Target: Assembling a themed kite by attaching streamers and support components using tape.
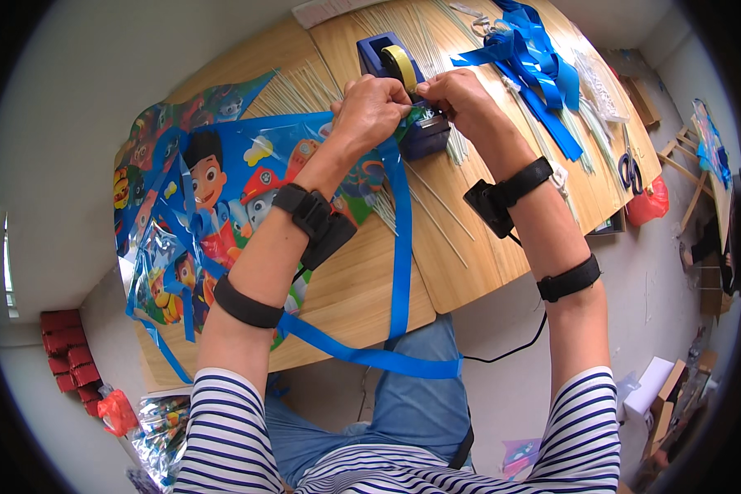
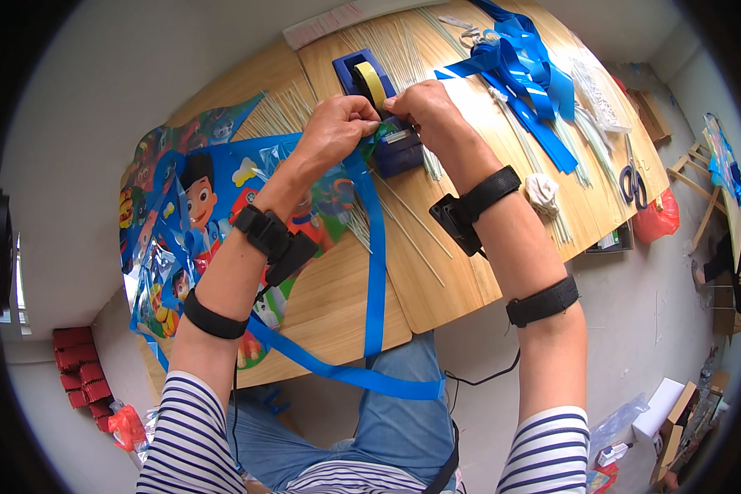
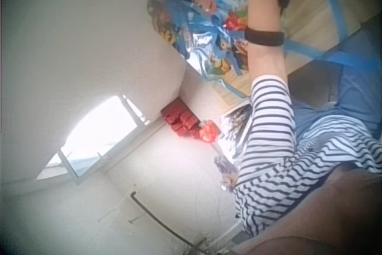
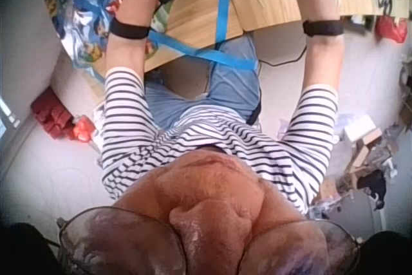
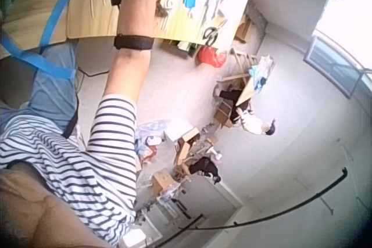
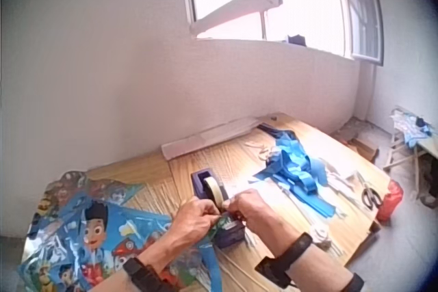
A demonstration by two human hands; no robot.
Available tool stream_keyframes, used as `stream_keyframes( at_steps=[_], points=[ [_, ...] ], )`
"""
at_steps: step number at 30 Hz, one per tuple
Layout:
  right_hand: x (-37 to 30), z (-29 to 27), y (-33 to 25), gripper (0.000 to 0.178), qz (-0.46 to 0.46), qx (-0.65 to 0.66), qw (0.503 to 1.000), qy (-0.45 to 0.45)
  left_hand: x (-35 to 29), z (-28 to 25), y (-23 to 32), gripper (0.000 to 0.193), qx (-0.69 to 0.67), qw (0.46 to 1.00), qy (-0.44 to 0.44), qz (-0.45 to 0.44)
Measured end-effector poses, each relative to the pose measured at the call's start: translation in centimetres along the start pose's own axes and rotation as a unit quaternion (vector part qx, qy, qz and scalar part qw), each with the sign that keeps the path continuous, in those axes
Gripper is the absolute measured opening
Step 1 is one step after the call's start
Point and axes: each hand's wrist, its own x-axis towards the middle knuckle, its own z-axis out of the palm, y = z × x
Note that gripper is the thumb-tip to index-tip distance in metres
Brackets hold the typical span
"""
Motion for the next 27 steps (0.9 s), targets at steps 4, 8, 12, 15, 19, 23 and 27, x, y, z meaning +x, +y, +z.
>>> stream_keyframes(
  at_steps=[4, 8, 12, 15, 19, 23, 27],
  points=[
    [-0.1, 0.2, -0.1, 0.011, 0.002, 0.006, 1.0, 0.005, -0.1, 0.0, 0.1, 0.011, 0.004, 1.0, 0.002, -0.003],
    [0.0, 0.0, 0.0, 0.012, 0.017, 0.022, 1.0, -0.003, 0.1, 0.1, -0.2, 0.01, -0.014, 1.0, 0.0, 0.002],
    [0.5, -0.2, 0.4, 0.015, 0.027, 0.043, 0.999, -0.017, 0.2, 0.2, -0.4, 0.009, -0.024, 1.0, -0.005, 0.004],
    [0.5, -0.5, 0.4, 0.016, 0.038, 0.045, 0.998, -0.029, 0.3, 0.2, -0.5, 0.008, -0.029, 1.0, -0.009, 0.001],
    [0.5, -1.0, 0.5, 0.015, 0.037, 0.075, 0.996, -0.038, 0.1, 0.0, -0.3, 0.008, -0.031, 0.999, -0.034, 0.01],
    [0.4, -1.1, 0.3, 0.011, 0.053, 0.089, 0.993, -0.063, -0.4, -0.5, -1.2, 0.009, -0.067, 0.996, -0.051, 0.005],
    [0.2, -1.1, 0.3, 0.007, 0.051, 0.089, 0.993, -0.053, -0.8, -1.9, -1.0, 0.009, -0.085, 0.994, -0.05, -0.041]
  ],
)
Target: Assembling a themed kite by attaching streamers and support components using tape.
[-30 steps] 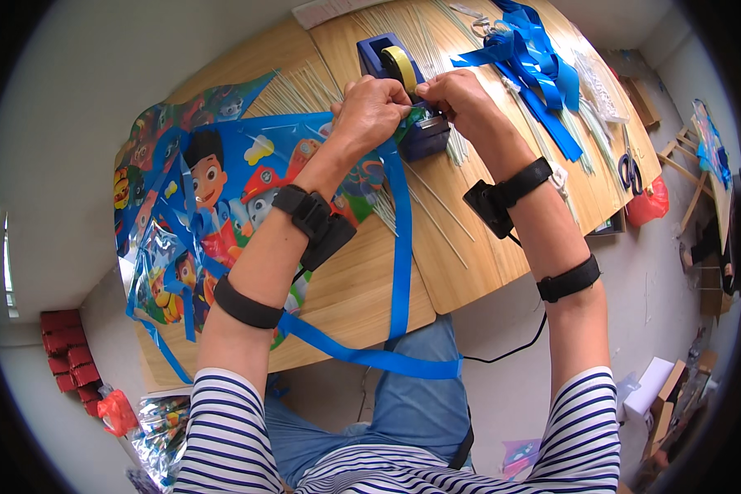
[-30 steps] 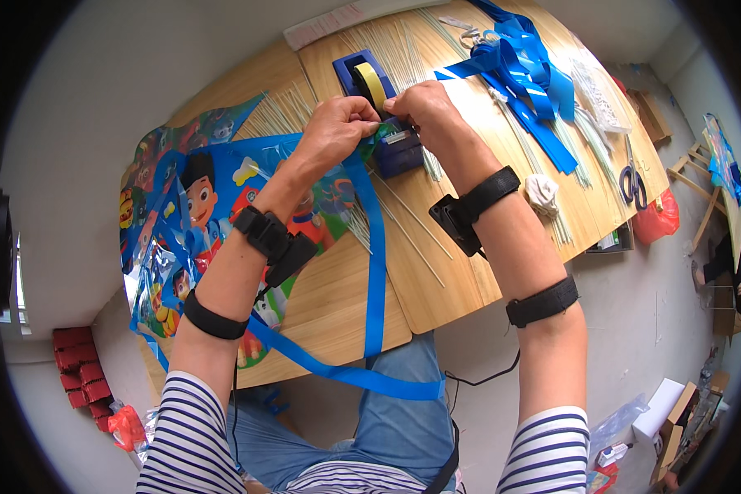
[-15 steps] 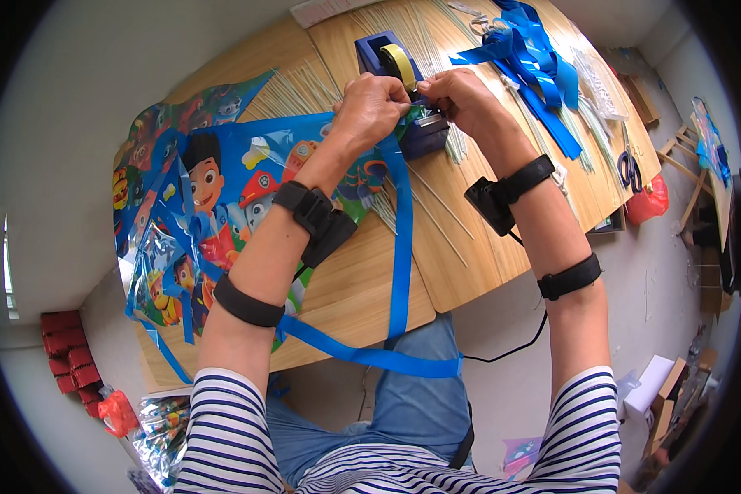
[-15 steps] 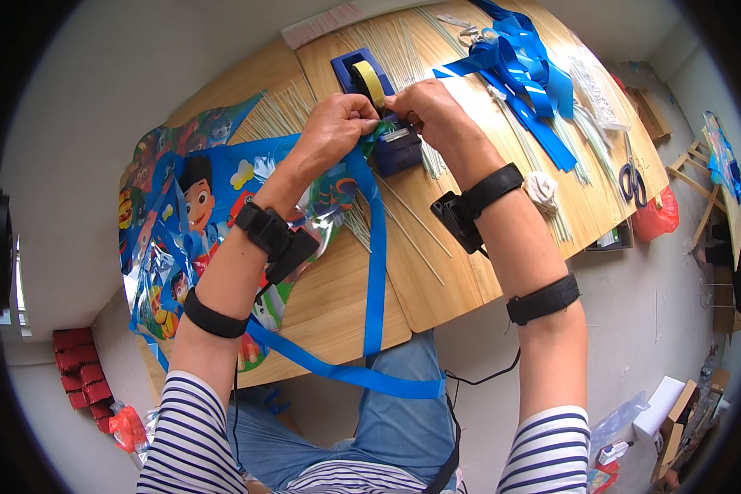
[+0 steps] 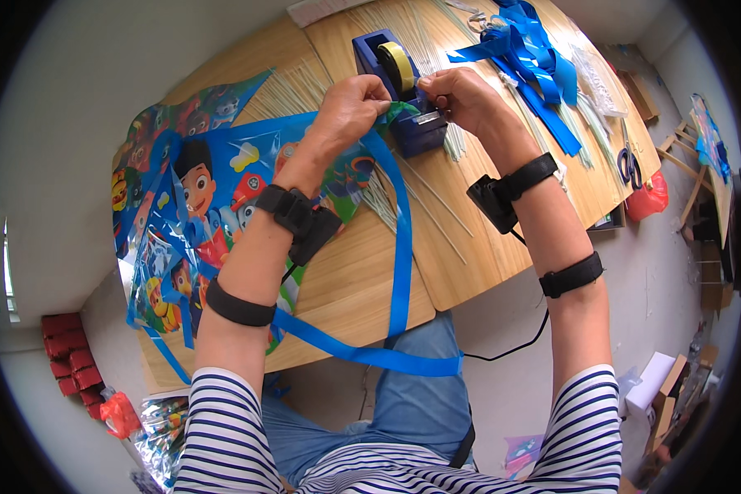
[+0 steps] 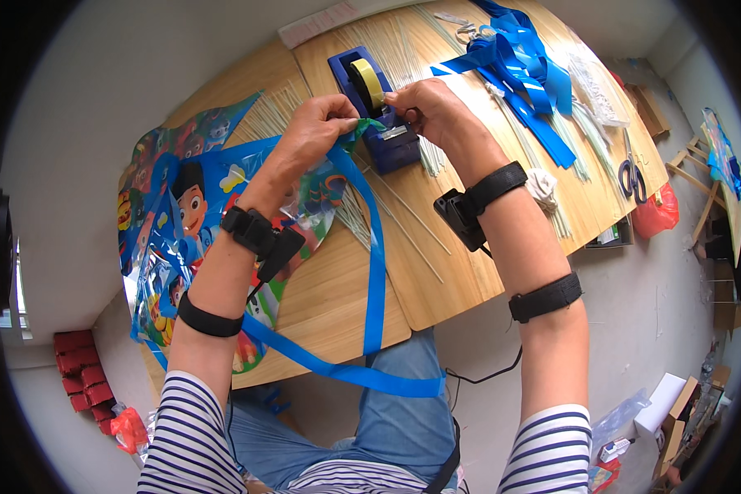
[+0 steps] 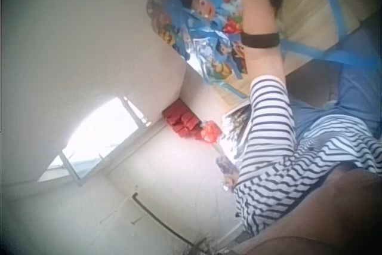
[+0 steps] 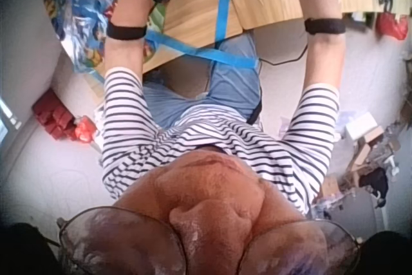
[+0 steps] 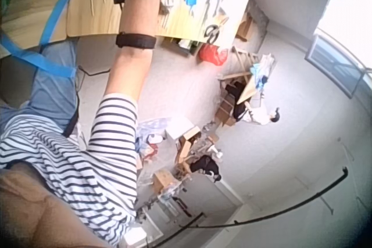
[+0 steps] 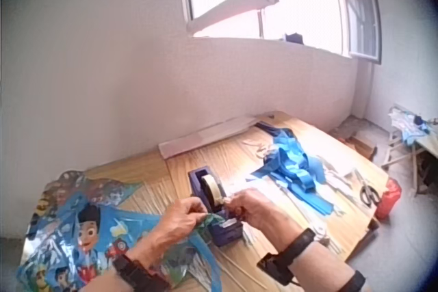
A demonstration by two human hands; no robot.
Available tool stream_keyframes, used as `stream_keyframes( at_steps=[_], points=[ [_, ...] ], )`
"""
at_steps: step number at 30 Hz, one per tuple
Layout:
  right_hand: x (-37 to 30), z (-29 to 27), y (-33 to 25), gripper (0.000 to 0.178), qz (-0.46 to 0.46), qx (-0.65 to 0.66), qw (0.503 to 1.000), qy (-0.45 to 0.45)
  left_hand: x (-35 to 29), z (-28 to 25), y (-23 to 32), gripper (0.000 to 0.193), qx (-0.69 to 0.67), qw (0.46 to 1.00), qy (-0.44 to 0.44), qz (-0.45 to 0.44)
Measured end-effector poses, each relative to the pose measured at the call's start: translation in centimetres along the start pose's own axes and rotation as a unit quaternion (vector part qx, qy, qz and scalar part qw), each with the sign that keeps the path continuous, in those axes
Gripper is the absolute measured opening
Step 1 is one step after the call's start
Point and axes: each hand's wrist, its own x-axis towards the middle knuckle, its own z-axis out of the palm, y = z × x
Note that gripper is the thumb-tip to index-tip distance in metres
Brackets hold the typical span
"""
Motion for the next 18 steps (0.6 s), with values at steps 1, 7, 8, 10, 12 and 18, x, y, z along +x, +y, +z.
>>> stream_keyframes(
  at_steps=[1, 7, 8, 10, 12, 18],
  points=[
    [-0.1, 0.1, 0.0, 0.007, 0.0, 0.0, 1.0, -0.001, 0.0, -0.4, 0.0, 0.009, -0.003, 1.0, -0.012, 0.006],
    [-0.3, 0.2, 0.2, 0.01, -0.026, -0.063, 0.998, -0.008, -1.0, -1.6, 0.9, 0.012, -0.038, 0.997, -0.05, 0.044],
    [-0.9, 0.9, -0.1, 0.01, -0.036, -0.088, 0.995, 0.019, -1.3, -1.7, 1.1, 0.012, -0.056, 0.995, -0.055, 0.061],
    [-1.1, 1.5, 0.0, 0.01, -0.046, -0.112, 0.992, 0.044, -1.8, -2.4, 1.5, 0.013, -0.045, 0.995, -0.076, 0.049],
    [-0.9, 1.3, 0.4, 0.009, -0.087, -0.142, 0.985, 0.048, -1.9, -2.7, 1.6, 0.013, -0.037, 0.993, -0.1, 0.043],
    [0.1, 0.3, 0.7, 0.017, -0.074, -0.073, 0.994, 0.044, -2.1, -4.2, 0.8, 0.011, 0.047, 0.995, -0.077, 0.053]
  ],
)
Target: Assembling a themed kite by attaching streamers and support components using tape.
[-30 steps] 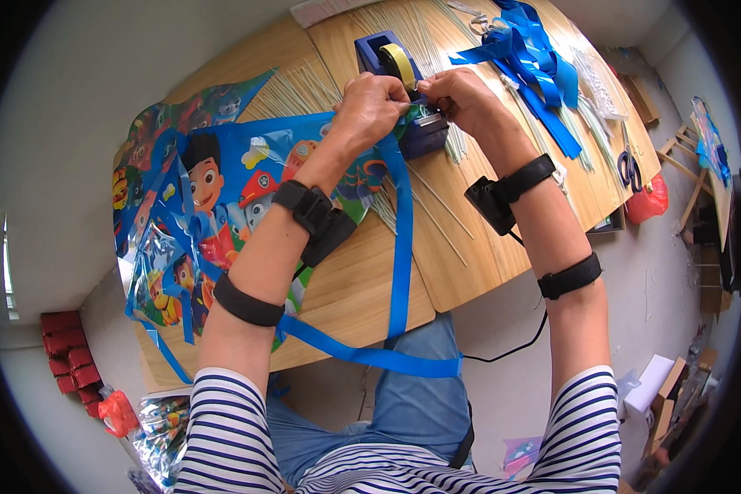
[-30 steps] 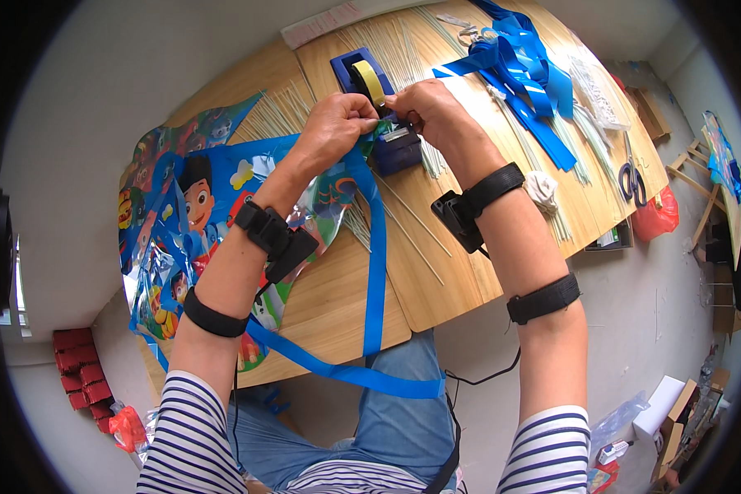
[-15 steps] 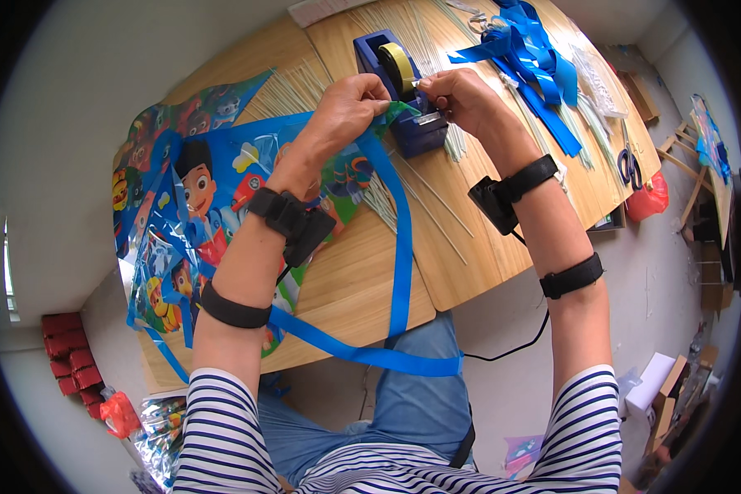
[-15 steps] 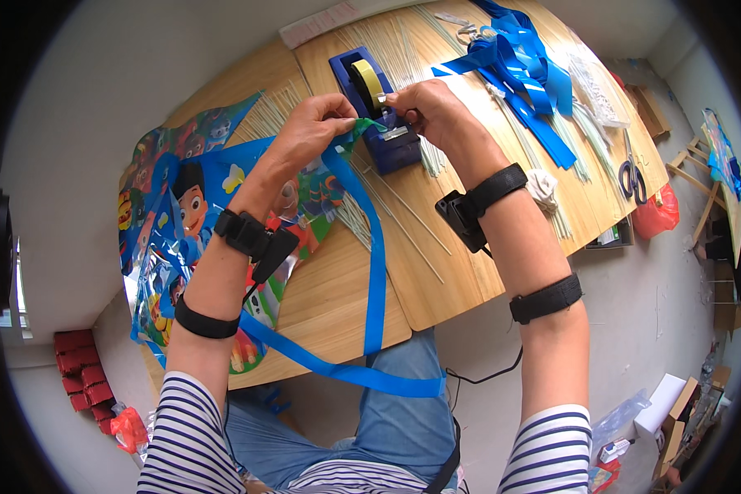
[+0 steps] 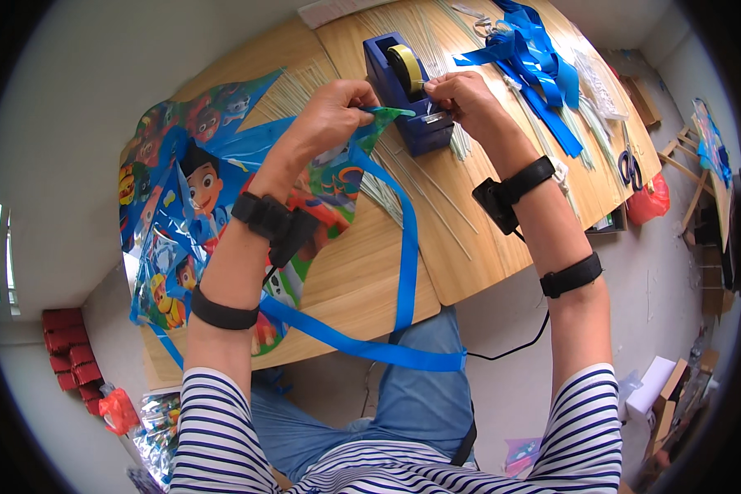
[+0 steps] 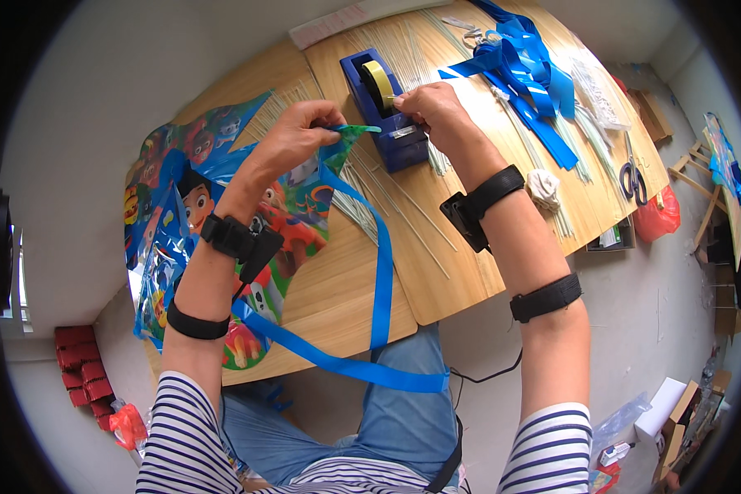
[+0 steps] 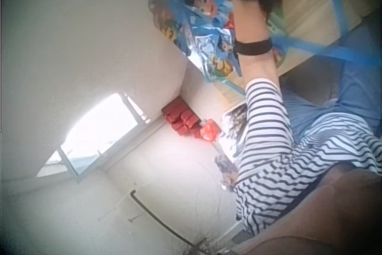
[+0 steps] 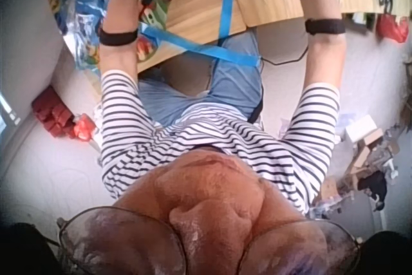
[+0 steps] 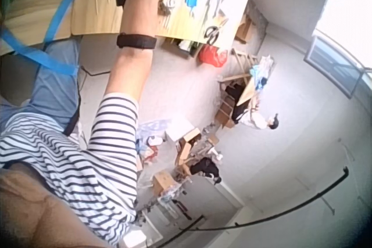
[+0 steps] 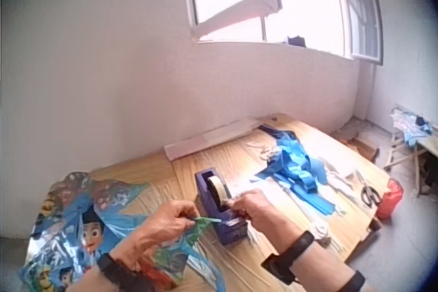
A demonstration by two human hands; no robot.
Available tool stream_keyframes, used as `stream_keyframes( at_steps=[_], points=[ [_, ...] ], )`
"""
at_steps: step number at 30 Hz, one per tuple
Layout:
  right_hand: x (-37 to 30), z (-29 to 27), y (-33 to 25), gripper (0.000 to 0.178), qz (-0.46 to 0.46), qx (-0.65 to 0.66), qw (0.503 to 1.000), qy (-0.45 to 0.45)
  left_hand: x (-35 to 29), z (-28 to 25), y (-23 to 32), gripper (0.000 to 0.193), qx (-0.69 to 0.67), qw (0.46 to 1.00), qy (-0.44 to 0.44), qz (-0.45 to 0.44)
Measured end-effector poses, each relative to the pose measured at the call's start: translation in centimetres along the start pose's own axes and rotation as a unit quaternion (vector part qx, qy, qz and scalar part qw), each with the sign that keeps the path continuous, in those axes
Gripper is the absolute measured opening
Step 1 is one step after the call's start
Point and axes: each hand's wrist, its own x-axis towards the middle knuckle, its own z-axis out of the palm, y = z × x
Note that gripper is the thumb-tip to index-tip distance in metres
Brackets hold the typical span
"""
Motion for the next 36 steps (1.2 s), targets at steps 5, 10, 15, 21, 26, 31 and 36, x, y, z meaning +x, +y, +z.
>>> stream_keyframes(
  at_steps=[5, 10, 15, 21, 26, 31, 36],
  points=[
    [-0.4, 1.1, 0.3, 0.016, -0.068, -0.142, 0.985, 0.07, -0.5, -0.5, 1.0, 0.013, -0.018, 0.999, 0.022, 0.033],
    [-1.5, 2.7, 0.8, 0.022, -0.208, -0.377, 0.882, 0.193, -1.6, 0.9, 1.7, 0.014, 0.031, 0.993, 0.076, 0.09],
    [-2.5, 3.3, 0.6, 0.024, -0.271, -0.441, 0.831, 0.204, -5.3, 2.4, 2.4, 0.014, 0.203, 0.936, 0.207, 0.197],
    [-1.7, 1.2, 0.9, 0.027, -0.342, -0.55, 0.735, 0.204, -12.8, 6.3, 1.0, 0.018, 0.291, 0.908, 0.234, 0.19],
    [-2.4, 3.6, 0.7, 0.046, -0.328, -0.586, 0.702, 0.237, -20.0, 8.6, -1.0, 0.027, 0.23, 0.942, 0.214, 0.118],
    [-6.3, 6.5, -1.2, 0.033, -0.355, -0.582, 0.706, 0.191, -30.1, 7.0, -2.9, 0.03, 0.227, 0.93, 0.289, 0.004],
    [-15.4, 15.6, 4.8, 0.024, -0.363, -0.404, 0.836, -0.077, -39.9, 5.6, -7.0, 0.03, 0.199, 0.892, 0.385, -0.129]
  ],
)
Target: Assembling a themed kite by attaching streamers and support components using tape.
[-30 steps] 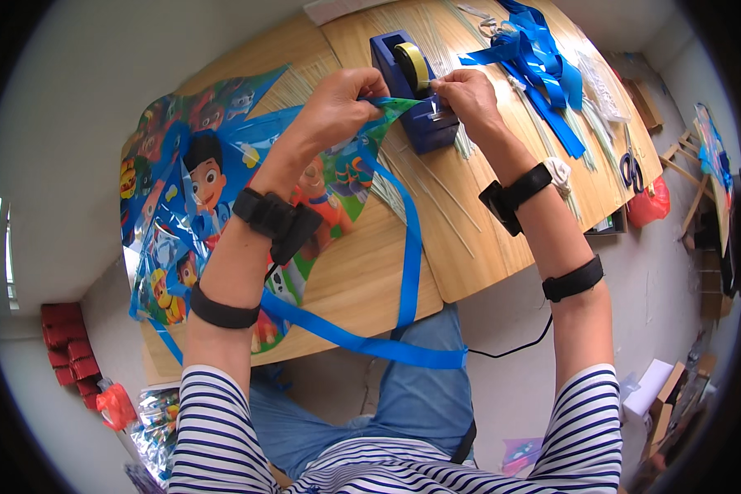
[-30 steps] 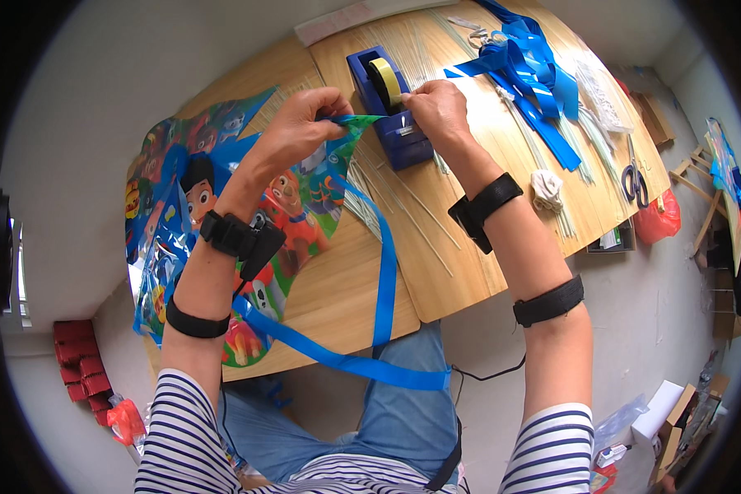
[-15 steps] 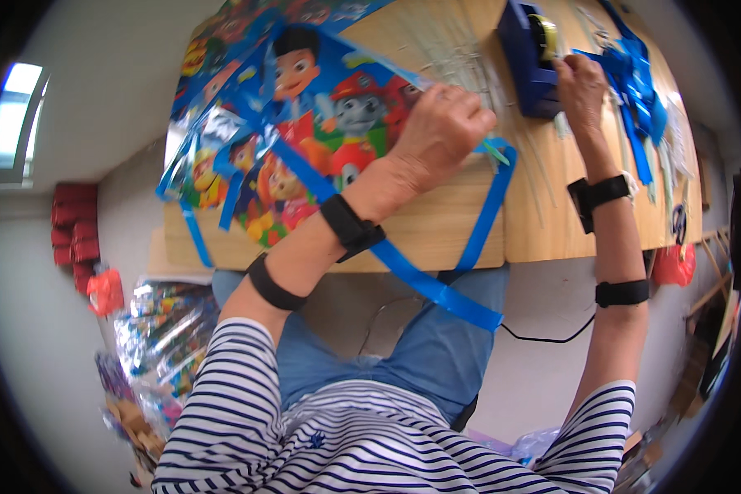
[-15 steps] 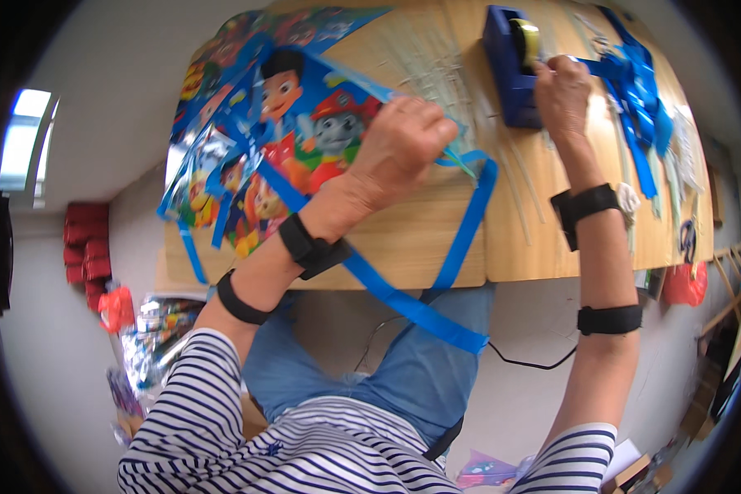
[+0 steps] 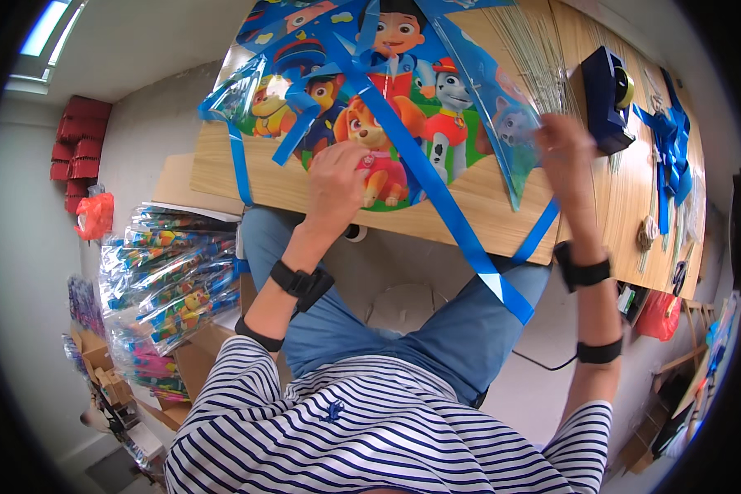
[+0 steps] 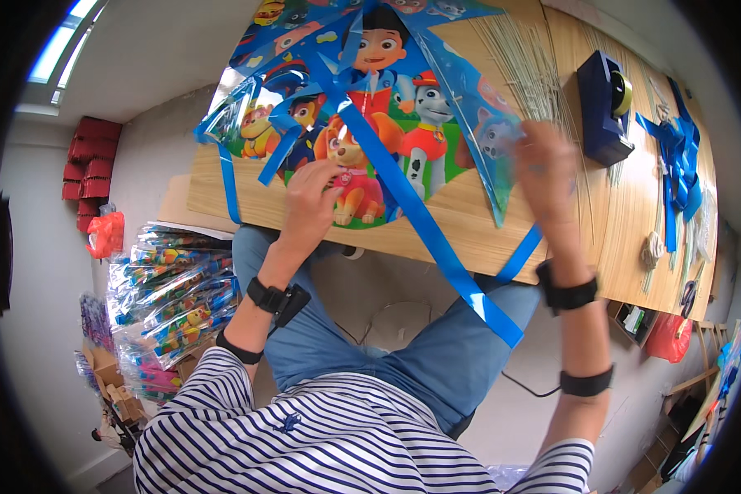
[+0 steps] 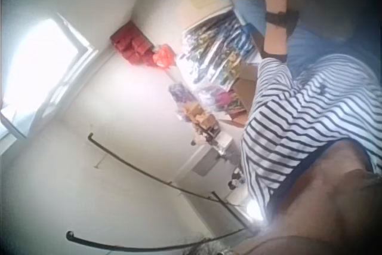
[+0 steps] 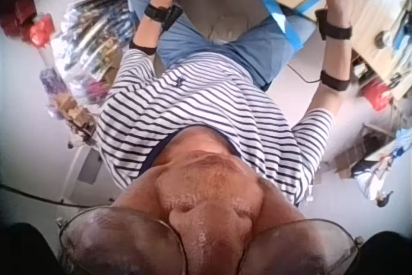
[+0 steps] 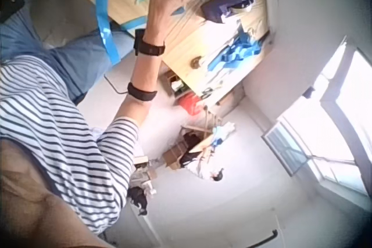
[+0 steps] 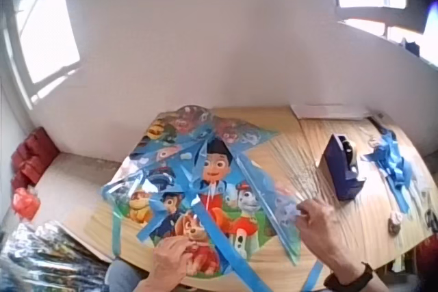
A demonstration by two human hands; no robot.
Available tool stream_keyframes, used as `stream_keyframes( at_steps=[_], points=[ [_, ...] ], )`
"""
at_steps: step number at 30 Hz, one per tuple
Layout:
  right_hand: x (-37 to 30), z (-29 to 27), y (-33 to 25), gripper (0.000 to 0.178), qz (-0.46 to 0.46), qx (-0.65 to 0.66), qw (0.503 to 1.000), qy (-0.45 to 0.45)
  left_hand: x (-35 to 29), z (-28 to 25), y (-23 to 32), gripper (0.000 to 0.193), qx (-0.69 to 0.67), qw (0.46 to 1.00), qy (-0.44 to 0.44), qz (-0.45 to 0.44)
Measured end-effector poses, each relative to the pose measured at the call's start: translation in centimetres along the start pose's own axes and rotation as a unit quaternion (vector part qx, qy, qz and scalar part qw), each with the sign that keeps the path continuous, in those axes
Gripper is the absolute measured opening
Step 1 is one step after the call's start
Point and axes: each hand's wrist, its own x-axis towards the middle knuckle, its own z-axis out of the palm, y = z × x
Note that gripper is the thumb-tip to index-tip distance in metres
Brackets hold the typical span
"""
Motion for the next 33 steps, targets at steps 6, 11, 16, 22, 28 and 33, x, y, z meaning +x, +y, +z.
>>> stream_keyframes(
  at_steps=[6, 11, 16, 22, 28, 33],
  points=[
    [-1.6, 13.1, -10.7, 0.038, 0.035, -0.042, 0.99, -0.128, -3.5, -2.8, -0.5, 0.028, -0.055, 0.995, 0.018, -0.083],
    [1.3, 19.3, -10.0, 0.03, 0.033, -0.112, 0.992, -0.045, -5.3, -3.2, -0.3, 0.028, -0.149, 0.974, 0.038, -0.164],
    [1.7, 20.3, -9.5, 0.013, 0.057, -0.098, 0.989, -0.09, -5.3, -3.2, -0.4, 0.026, -0.367, 0.874, 0.014, -0.317],
    [-5.4, 15.0, -16.9, 0.01, 0.107, 0.187, 0.95, -0.224, -3.0, -2.9, 0.1, 0.034, -0.615, 0.685, -0.021, -0.39],
    [-16.0, 10.8, -19.3, 0.015, 0.214, 0.207, 0.88, -0.369, -3.0, -2.8, -0.3, 0.021, -0.684, 0.624, -0.004, -0.378],
    [-18.4, 10.9, -17.1, 0.034, 0.297, 0.254, 0.835, -0.388, -7.7, -3.2, 0.5, 0.011, -0.582, 0.69, -0.061, -0.426]
  ],
)
